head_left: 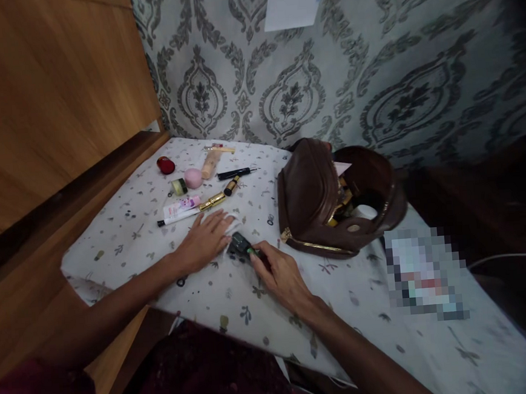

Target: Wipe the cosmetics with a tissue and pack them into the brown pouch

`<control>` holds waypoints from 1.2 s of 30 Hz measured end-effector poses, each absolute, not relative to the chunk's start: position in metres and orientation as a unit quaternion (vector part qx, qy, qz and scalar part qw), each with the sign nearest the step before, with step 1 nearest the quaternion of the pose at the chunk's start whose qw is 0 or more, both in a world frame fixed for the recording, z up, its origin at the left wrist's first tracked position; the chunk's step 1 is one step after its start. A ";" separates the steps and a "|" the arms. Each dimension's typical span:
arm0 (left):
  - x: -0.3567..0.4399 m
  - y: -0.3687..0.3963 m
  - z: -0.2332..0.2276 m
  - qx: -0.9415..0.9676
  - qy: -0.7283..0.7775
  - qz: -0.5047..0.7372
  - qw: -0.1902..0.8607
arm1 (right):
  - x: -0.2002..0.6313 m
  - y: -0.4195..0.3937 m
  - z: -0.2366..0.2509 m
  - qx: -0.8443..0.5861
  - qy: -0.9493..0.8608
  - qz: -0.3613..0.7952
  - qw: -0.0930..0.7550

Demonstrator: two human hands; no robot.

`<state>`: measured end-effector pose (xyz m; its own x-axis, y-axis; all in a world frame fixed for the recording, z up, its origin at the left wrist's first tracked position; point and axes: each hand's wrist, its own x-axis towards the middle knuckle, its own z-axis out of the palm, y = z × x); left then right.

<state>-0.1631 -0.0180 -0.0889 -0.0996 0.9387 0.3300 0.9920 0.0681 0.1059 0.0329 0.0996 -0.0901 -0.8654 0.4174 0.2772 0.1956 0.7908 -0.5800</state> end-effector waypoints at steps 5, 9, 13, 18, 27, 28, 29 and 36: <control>-0.198 -0.015 -0.083 -0.603 -0.773 -0.194 0.029 | 0.034 0.097 -0.095 -0.147 -0.947 0.185 0.219; -0.205 -0.011 -0.085 -0.601 -0.777 -0.184 0.044 | 0.035 0.098 -0.102 -0.147 -0.938 0.197 0.246; -0.192 -0.010 -0.090 -0.570 -0.796 -0.195 0.063 | 0.035 0.101 -0.103 -0.157 -0.897 0.304 0.279; -0.167 -0.011 -0.091 -0.570 -0.792 -0.204 0.075 | 0.035 0.105 -0.098 -0.197 -0.866 0.379 0.259; -0.123 -0.018 -0.089 -0.709 -0.683 -0.162 0.069 | 0.036 0.107 -0.094 -0.192 -0.874 0.370 0.249; -0.122 -0.017 -0.090 -0.712 -0.680 -0.160 0.069 | 0.036 0.107 -0.095 -0.194 -0.877 0.360 0.254; -0.122 -0.017 -0.091 -0.709 -0.683 -0.157 0.070 | 0.036 0.108 -0.096 -0.195 -0.878 0.354 0.257; -0.162 -0.002 -0.086 -0.609 -0.773 -0.166 0.067 | 0.033 0.111 -0.105 -0.206 -0.861 0.377 0.271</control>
